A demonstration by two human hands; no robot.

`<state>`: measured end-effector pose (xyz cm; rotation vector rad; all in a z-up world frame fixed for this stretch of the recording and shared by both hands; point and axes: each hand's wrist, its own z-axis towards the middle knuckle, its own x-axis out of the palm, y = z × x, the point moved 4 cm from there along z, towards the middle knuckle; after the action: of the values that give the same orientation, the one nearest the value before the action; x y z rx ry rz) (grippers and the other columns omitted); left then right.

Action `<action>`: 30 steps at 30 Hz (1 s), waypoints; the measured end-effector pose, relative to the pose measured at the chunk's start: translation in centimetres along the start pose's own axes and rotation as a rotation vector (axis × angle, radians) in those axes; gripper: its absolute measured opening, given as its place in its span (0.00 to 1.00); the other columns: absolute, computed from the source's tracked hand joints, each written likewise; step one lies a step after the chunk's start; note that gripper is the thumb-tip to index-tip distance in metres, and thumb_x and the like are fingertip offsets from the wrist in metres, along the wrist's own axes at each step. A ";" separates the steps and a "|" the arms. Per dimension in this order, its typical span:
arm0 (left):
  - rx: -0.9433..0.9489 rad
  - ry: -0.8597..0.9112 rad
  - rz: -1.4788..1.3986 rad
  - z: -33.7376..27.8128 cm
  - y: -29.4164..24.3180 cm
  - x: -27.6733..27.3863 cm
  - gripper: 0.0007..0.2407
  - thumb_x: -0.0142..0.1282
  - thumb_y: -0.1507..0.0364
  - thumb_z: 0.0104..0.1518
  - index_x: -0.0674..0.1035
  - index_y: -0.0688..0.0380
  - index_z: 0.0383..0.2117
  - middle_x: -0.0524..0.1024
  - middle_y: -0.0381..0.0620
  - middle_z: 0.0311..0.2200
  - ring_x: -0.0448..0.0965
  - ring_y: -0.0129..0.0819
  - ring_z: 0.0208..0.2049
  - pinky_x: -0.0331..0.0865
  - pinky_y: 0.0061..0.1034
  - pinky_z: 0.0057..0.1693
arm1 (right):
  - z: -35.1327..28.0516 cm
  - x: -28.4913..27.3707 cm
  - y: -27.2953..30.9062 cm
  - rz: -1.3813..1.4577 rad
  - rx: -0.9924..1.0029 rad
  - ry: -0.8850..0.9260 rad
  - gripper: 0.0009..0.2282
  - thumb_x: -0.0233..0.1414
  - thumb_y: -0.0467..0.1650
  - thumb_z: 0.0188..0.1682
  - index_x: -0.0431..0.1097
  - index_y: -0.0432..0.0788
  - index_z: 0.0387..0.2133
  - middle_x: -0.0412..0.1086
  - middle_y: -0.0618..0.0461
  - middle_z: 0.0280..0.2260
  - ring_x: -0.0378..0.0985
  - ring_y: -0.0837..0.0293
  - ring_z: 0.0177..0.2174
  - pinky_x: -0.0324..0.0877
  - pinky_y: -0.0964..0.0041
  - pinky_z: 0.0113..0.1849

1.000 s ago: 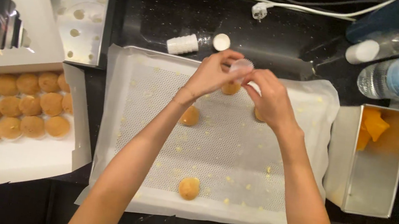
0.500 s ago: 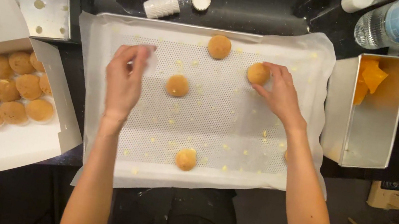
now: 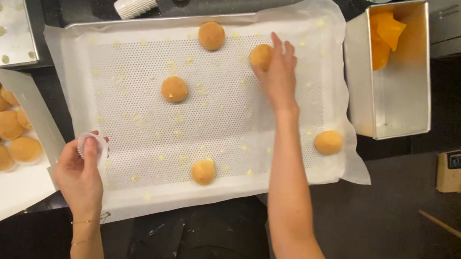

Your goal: Packing round pastries from trays and pans into white cardboard gift boxes.

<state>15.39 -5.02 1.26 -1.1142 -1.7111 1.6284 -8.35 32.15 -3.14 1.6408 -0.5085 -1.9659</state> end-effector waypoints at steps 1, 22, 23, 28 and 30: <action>0.000 0.001 0.000 0.0 -0.6 -0.3 0.09 0.52 0.73 0.73 0.77 0.72 0.45 0.81 0.47 0.45 0.80 0.28 0.48 0.73 0.18 0.56 | -1.7 -2.4 -0.7 0.000 0.001 -0.001 0.34 0.67 0.26 0.36 0.60 0.36 0.59 0.56 0.28 0.55 0.60 0.27 0.53 0.65 0.41 0.50; 0.004 0.031 -0.081 -2.7 0.5 -1.9 0.09 0.52 0.72 0.69 0.79 0.68 0.44 0.81 0.44 0.39 0.79 0.21 0.40 0.73 0.17 0.50 | -16.0 -13.4 -10.7 -0.885 -0.166 0.425 0.27 0.69 0.36 0.33 0.72 0.46 0.49 0.69 0.50 0.46 0.70 0.48 0.47 0.68 0.51 0.46; -0.028 0.023 -0.088 -2.8 0.8 -2.0 0.10 0.52 0.71 0.70 0.79 0.69 0.46 0.80 0.44 0.38 0.77 0.22 0.38 0.71 0.18 0.49 | -15.8 -13.8 -11.0 -0.809 -0.149 0.424 0.26 0.68 0.35 0.34 0.72 0.46 0.48 0.69 0.49 0.46 0.70 0.47 0.48 0.69 0.51 0.46; -0.184 0.043 -0.210 -2.5 1.4 -1.4 0.11 0.50 0.70 0.68 0.79 0.67 0.46 0.82 0.47 0.37 0.78 0.25 0.33 0.74 0.21 0.47 | -15.5 -15.4 -12.8 -0.516 -0.079 0.401 0.23 0.67 0.33 0.38 0.71 0.44 0.49 0.70 0.47 0.47 0.72 0.44 0.48 0.71 0.51 0.47; -0.257 0.085 -0.329 -2.6 2.2 -0.5 0.12 0.51 0.70 0.67 0.79 0.69 0.46 0.82 0.49 0.38 0.79 0.27 0.34 0.75 0.24 0.47 | -15.4 -16.4 -13.5 -0.321 0.032 0.359 0.24 0.67 0.30 0.39 0.71 0.42 0.50 0.71 0.45 0.47 0.75 0.46 0.46 0.72 0.54 0.48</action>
<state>18.20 -4.14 -0.45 -0.9367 -1.9652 1.1708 6.76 53.52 -1.27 2.1454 -0.1450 -1.8156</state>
